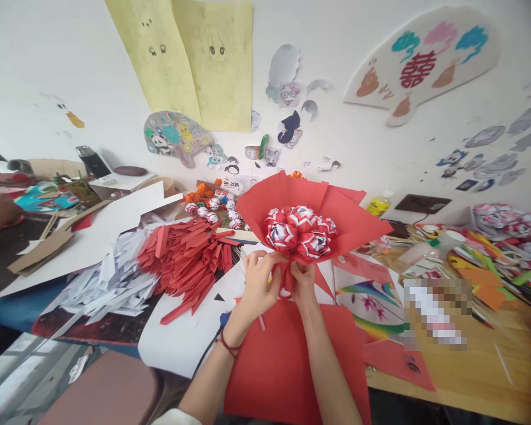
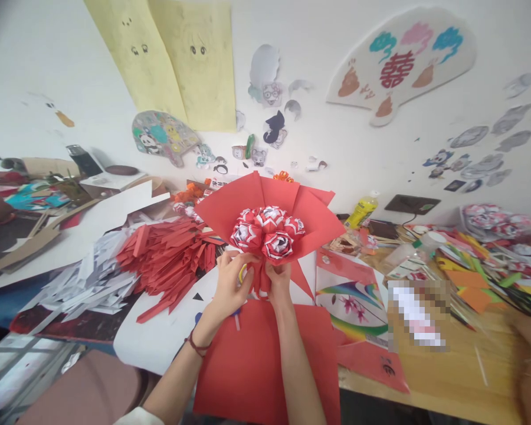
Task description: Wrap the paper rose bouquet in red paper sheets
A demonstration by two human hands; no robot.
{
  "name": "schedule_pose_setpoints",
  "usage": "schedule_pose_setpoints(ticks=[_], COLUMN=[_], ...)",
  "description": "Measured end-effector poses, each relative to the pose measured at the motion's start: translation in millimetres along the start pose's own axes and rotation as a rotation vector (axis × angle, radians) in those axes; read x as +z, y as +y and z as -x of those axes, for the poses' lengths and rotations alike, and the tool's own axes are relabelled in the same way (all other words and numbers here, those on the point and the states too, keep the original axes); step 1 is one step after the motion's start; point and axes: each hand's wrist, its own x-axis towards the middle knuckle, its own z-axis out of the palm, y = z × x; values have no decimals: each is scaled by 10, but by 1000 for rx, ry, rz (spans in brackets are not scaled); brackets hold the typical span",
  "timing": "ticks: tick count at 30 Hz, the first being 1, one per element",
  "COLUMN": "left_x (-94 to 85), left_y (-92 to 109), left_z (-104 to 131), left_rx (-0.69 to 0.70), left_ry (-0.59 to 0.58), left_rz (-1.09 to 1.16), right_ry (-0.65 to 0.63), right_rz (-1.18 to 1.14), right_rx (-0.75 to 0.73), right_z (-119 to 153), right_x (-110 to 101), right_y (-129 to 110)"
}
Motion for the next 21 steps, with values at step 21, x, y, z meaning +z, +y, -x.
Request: schedule_pose_setpoints(ticks=[21], left_x=[43], left_y=[-8], left_z=[46], left_rx=[-68], left_ry=[45], left_rz=[30], right_ry=[-15], right_rz=[123], right_rx=[-13], right_z=[12], right_x=[16], right_y=[3])
